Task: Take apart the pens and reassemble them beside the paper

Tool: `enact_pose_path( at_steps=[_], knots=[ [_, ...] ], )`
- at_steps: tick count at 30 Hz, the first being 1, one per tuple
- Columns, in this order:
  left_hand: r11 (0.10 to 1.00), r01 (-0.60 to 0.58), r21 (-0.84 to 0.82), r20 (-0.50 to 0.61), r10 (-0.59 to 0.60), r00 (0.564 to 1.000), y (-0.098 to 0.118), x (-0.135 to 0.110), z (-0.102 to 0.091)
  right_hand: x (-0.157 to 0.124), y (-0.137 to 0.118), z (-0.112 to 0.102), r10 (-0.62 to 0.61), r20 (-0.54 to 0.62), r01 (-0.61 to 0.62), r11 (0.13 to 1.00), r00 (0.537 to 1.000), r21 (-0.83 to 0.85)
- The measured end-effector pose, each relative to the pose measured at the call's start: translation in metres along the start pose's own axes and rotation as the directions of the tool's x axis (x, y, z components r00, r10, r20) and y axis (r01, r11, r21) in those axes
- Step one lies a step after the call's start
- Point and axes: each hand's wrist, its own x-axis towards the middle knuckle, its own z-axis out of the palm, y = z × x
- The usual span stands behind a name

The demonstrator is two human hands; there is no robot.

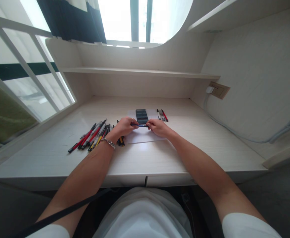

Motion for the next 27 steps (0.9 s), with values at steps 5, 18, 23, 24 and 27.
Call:
enact_pose_path(
  at_steps=[5,18,23,24,27],
  knots=[
    [1.000,0.020,-0.007,0.063,-0.020,0.998,0.0010,0.0000,0.0010,-0.0012,-0.0026,-0.0017,-0.065,-0.101,0.068,0.997,0.993,0.022],
    [0.998,-0.027,-0.048,0.056,0.030,0.998,-0.0004,0.0009,0.0044,-0.0032,-0.0081,-0.0008,-0.041,-0.011,0.040,0.999,0.999,-0.020],
    [0.999,-0.016,-0.044,0.073,0.019,0.997,-0.0004,0.0022,0.0059,-0.0021,-0.0021,-0.0045,-0.074,-0.104,0.078,0.996,0.992,0.037],
    [0.999,-0.026,-0.041,0.052,0.028,0.998,-0.0002,0.0021,0.0057,-0.0020,-0.0016,-0.0041,-0.069,-0.093,0.073,0.997,0.993,0.040],
    [0.998,-0.054,-0.029,0.002,0.054,0.999,0.0009,0.0011,0.0043,-0.0025,-0.0031,-0.0013,-0.029,-0.025,0.030,0.998,0.999,0.047]
  ],
)
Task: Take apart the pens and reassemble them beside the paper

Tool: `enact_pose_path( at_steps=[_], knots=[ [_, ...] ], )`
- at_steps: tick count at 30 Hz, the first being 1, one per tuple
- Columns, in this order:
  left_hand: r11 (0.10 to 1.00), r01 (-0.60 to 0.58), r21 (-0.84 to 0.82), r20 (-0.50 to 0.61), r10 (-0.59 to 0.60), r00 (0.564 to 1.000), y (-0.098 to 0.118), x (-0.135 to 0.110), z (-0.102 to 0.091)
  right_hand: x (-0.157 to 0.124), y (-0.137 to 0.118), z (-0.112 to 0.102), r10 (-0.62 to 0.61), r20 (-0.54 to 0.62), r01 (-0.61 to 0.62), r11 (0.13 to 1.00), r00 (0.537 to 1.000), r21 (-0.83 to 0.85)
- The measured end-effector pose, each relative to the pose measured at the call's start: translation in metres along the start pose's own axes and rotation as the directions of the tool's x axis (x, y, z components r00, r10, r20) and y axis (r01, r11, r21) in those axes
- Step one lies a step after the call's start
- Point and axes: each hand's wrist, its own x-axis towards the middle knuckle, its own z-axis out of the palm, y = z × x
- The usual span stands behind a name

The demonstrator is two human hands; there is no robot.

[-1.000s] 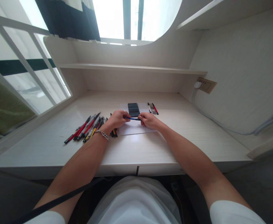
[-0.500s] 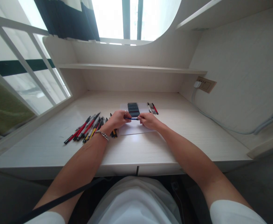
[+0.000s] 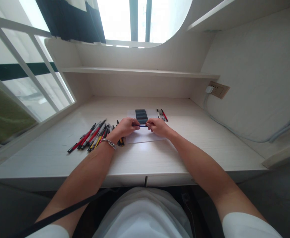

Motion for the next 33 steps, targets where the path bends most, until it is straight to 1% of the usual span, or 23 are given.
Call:
enact_pose_path(
  at_steps=[2,4,7,9,11,13,17,20,22,25,26,30,33],
  knots=[
    [1.000,0.007,0.005,-0.006,-0.007,1.000,0.0007,-0.0008,-0.0013,-0.0007,-0.0023,0.0022,0.025,0.045,-0.025,1.000,0.999,-0.004],
    [1.000,0.021,0.007,0.011,-0.021,1.000,0.0010,-0.0016,-0.0024,-0.0011,-0.0040,0.0034,0.024,0.054,-0.022,0.999,0.998,-0.026],
    [0.999,0.048,0.005,0.066,-0.048,0.997,0.0007,-0.0021,-0.0034,-0.0012,-0.0040,0.0034,-0.036,-0.002,0.036,0.997,0.999,-0.062],
    [0.998,0.061,0.000,0.086,-0.061,0.994,0.0002,-0.0021,-0.0035,-0.0012,-0.0032,0.0028,-0.055,-0.031,0.054,0.997,0.998,-0.051],
    [0.999,0.051,-0.003,0.071,-0.051,0.996,-0.0007,-0.0017,-0.0034,-0.0015,-0.0030,0.0023,-0.034,-0.021,0.034,0.999,0.999,-0.020],
    [1.000,0.022,-0.007,0.046,-0.022,0.999,-0.0021,-0.0009,-0.0033,-0.0019,-0.0039,0.0019,-0.016,0.017,0.017,1.000,1.000,-0.007],
    [1.000,0.010,-0.030,0.013,-0.010,1.000,-0.0057,0.0011,-0.0029,-0.0026,-0.0077,0.0015,0.009,0.085,-0.004,0.998,0.996,-0.057],
    [0.999,0.016,-0.047,-0.001,-0.016,1.000,-0.0060,0.0015,-0.0030,-0.0024,-0.0086,0.0015,0.025,0.101,-0.018,0.997,0.995,-0.073],
    [0.998,0.021,-0.051,0.015,-0.021,1.000,-0.0046,0.0011,-0.0033,-0.0018,-0.0075,0.0014,0.006,0.076,-0.001,0.998,0.997,-0.064],
    [0.997,0.059,-0.042,0.055,-0.057,0.997,-0.0015,0.0004,-0.0043,-0.0010,-0.0046,0.0004,-0.033,-0.005,0.033,0.999,0.999,-0.039],
    [0.997,0.066,-0.037,0.061,-0.064,0.996,-0.0008,0.0003,-0.0047,-0.0010,-0.0038,-0.0001,-0.034,-0.012,0.034,0.999,0.999,-0.028],
    [0.998,0.049,-0.029,0.048,-0.048,0.998,-0.0009,0.0007,-0.0064,-0.0020,-0.0035,-0.0012,-0.009,0.073,0.010,1.000,0.997,-0.014],
    [0.997,0.062,-0.041,0.033,-0.061,0.998,-0.0032,0.0009,-0.0074,-0.0027,-0.0049,-0.0006,-0.009,0.098,0.013,0.999,0.995,-0.040]
  ],
)
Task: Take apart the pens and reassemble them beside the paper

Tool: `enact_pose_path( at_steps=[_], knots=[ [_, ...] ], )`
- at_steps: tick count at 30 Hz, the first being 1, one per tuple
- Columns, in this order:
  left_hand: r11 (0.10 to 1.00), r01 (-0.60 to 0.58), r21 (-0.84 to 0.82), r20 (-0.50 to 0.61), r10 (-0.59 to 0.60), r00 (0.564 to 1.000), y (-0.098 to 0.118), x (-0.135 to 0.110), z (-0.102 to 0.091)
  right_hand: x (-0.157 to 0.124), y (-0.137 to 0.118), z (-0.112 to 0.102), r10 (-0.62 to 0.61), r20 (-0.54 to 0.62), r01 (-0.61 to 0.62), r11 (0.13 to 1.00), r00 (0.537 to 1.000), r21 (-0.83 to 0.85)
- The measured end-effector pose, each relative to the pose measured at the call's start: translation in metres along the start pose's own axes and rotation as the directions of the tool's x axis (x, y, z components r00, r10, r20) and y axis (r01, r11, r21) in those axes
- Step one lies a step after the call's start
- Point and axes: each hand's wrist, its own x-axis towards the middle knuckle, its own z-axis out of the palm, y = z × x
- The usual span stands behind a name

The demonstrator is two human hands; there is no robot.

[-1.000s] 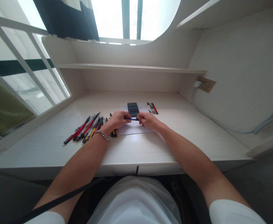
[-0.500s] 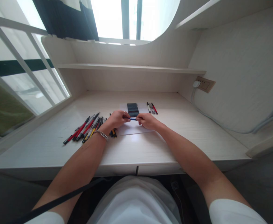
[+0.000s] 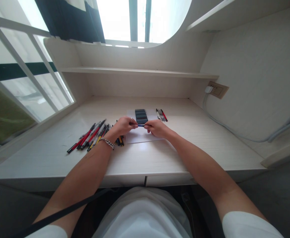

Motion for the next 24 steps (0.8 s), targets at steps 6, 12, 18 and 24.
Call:
enact_pose_path(
  at_steps=[6,12,18,24],
  knots=[
    [1.000,0.004,-0.018,-0.035,-0.004,0.999,-0.003,0.000,0.001,0.000,-0.001,0.000,0.000,0.023,0.000,0.999,1.000,-0.036],
    [0.999,-0.021,-0.046,-0.052,0.018,0.998,-0.002,0.000,0.003,-0.002,-0.003,-0.004,0.021,0.033,-0.019,0.998,0.999,-0.053],
    [0.995,-0.045,-0.085,-0.073,0.039,0.997,0.004,0.000,0.015,-0.001,-0.007,0.000,-0.010,-0.090,-0.028,0.910,0.996,-0.414],
    [0.856,-0.067,-0.513,-0.032,0.058,0.998,0.019,0.001,0.031,-0.005,-0.025,0.016,-0.066,-0.068,0.024,0.868,0.995,-0.496]
  ],
)
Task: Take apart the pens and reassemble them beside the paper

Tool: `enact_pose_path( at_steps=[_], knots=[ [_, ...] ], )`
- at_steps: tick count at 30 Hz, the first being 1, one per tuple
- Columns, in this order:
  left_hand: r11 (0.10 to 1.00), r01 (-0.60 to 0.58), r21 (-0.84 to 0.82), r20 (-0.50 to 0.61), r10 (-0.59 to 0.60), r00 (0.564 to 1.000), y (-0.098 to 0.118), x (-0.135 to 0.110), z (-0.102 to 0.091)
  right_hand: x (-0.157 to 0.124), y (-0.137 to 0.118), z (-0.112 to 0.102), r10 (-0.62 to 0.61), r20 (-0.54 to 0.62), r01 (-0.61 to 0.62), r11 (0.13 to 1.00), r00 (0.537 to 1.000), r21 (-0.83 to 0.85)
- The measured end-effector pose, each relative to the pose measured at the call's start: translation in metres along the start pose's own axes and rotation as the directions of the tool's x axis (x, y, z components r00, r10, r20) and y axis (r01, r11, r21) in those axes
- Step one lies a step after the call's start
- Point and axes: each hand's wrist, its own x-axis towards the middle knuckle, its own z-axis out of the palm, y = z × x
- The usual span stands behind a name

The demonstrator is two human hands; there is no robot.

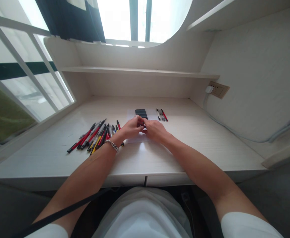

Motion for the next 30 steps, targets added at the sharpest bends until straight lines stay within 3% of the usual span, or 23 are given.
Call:
enact_pose_path(
  at_steps=[4,6,9,12,15,19,23,30],
  knots=[
    [0.945,0.030,-0.324,-0.037,-0.044,0.998,0.012,0.000,-0.002,0.000,-0.004,-0.006,-0.003,0.000,0.003,0.994,1.000,0.105],
    [0.941,0.066,-0.332,-0.114,-0.109,0.987,0.012,0.001,-0.008,0.003,0.003,-0.011,0.023,-0.033,-0.015,0.976,0.999,0.216],
    [0.980,0.114,-0.161,-0.216,-0.148,0.965,0.002,0.005,-0.018,0.008,0.019,-0.019,0.165,-0.151,-0.073,0.871,0.975,0.486],
    [0.986,0.109,0.128,-0.223,-0.078,0.972,-0.010,0.007,-0.024,0.012,0.034,-0.027,0.342,-0.105,-0.111,0.556,0.934,0.824],
    [0.946,0.084,0.314,-0.185,-0.026,0.982,-0.014,0.005,-0.025,0.012,0.040,-0.036,0.434,-0.025,-0.084,0.231,0.901,0.969],
    [0.917,0.070,0.394,-0.149,-0.012,0.989,-0.007,0.001,-0.023,0.010,0.042,-0.046,0.475,0.046,-0.052,-0.001,0.879,0.999],
    [0.907,0.076,0.415,-0.136,-0.021,0.991,-0.003,-0.001,-0.024,0.010,0.043,-0.048,0.451,0.071,-0.035,-0.088,0.890,0.996],
    [0.901,0.089,0.425,-0.117,-0.043,0.992,-0.008,0.001,-0.025,0.009,0.044,-0.048,0.434,0.071,-0.039,-0.082,0.898,0.996]
  ],
)
